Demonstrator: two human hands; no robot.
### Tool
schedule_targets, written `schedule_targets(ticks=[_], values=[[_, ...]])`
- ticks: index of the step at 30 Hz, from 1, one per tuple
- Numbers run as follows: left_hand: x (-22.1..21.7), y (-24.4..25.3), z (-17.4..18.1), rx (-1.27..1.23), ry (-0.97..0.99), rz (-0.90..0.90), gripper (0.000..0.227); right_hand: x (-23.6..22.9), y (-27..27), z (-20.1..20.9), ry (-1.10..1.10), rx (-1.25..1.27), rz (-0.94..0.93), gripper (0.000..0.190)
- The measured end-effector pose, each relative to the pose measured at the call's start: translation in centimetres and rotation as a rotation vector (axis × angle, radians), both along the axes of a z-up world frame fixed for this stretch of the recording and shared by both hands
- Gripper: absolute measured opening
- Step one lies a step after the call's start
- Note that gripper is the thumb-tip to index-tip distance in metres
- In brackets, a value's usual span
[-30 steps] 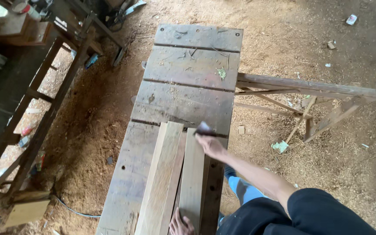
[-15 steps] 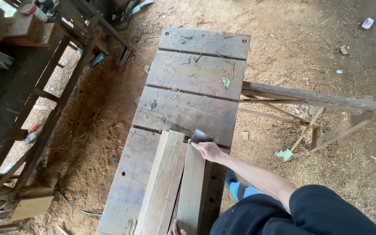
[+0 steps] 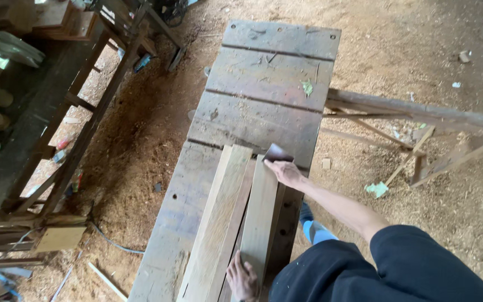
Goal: The person sands wooden planks by hand using a piece of sandpaper. They move the sandpaper back and forth along the surfaces and edges of several wood pieces on a workbench.
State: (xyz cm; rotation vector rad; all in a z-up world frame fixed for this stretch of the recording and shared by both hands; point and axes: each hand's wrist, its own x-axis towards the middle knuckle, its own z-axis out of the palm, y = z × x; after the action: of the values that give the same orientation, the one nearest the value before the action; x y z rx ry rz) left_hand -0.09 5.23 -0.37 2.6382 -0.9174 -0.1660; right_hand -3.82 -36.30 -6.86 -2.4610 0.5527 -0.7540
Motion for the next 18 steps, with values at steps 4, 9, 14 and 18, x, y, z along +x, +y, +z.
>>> schedule_targets(ticks=[4, 9, 14, 18], values=[[0.6, 0.5, -0.9, 0.030, 0.029, -0.022, 0.054, -0.6, 10.7, 1.2, 0.094, 0.065, -0.035, 0.043], [0.3, 0.9, -2.3, -0.036, 0.029, -0.079, 0.055, -4.1, 23.3, 1.2, 0.078, -0.034, 0.271, 0.055], [0.6, -0.2, -2.4, -0.044, 0.100, -0.269, 0.072, -2.1, 16.5, -0.2, 0.016, 0.026, 0.221, 0.019], [2.6, -4.3, -1.9, -0.017, 0.224, -0.382, 0.092, 0.8, 14.2, -0.2, 0.090, 0.085, -0.142, 0.038]])
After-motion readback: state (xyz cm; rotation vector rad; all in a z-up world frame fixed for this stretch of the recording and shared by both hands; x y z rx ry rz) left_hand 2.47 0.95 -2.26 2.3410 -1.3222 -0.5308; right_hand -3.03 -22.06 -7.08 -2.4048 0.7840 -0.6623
